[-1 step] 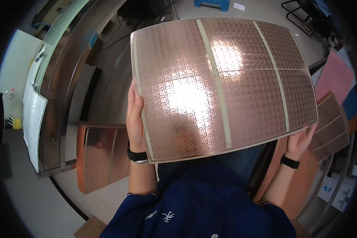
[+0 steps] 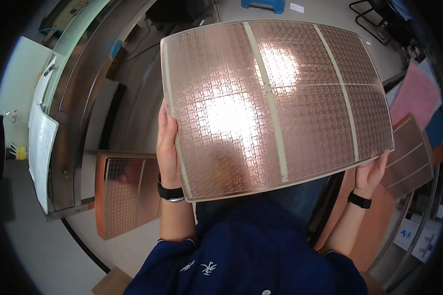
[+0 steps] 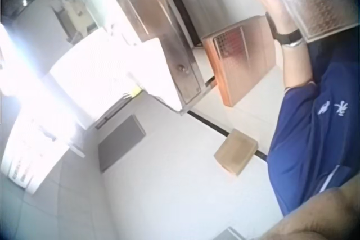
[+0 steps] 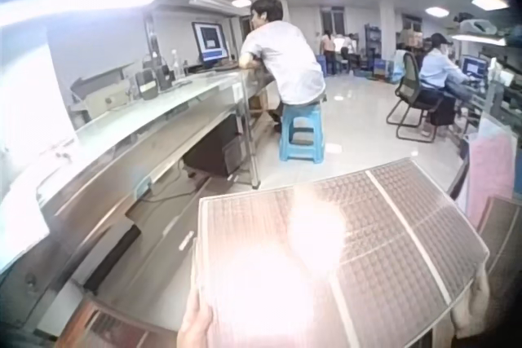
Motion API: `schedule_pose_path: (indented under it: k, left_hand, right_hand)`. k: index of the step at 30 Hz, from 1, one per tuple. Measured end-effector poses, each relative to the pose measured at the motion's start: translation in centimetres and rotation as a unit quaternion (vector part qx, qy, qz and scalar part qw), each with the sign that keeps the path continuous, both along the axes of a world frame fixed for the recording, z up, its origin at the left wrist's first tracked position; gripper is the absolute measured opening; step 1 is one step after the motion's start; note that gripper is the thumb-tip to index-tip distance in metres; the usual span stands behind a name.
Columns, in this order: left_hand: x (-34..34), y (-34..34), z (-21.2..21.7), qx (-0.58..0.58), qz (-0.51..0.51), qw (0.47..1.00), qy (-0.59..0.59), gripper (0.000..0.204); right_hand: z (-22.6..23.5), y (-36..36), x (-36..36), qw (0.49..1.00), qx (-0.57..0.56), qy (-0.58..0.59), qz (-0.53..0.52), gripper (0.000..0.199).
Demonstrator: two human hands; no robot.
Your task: The person is inspecting and manipulating several copper-colored circuit board panels, rotating them to check both sides.
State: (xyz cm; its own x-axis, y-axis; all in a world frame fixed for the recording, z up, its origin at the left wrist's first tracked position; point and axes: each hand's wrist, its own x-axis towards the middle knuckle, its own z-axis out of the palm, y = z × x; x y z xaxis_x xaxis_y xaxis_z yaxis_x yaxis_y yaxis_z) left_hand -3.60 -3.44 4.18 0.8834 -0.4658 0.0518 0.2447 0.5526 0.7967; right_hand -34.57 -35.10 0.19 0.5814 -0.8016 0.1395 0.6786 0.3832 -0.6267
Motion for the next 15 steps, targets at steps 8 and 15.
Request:
schedule_pose_path:
  k: [8,15]
  left_hand:
    - [-0.2,0.4,-0.6,0.009,0.002,1.0,-0.008,0.053]
    - [-0.7,1.0,0.5,-0.033,-0.048,0.998,0.028,0.057]
  right_hand:
    - [-0.4,-0.1,-0.4,0.997,0.051,0.047,0.012,0.03]
    - [-1.3,-1.0,-0.7,0.997,0.064,-0.01,0.029,0.032]
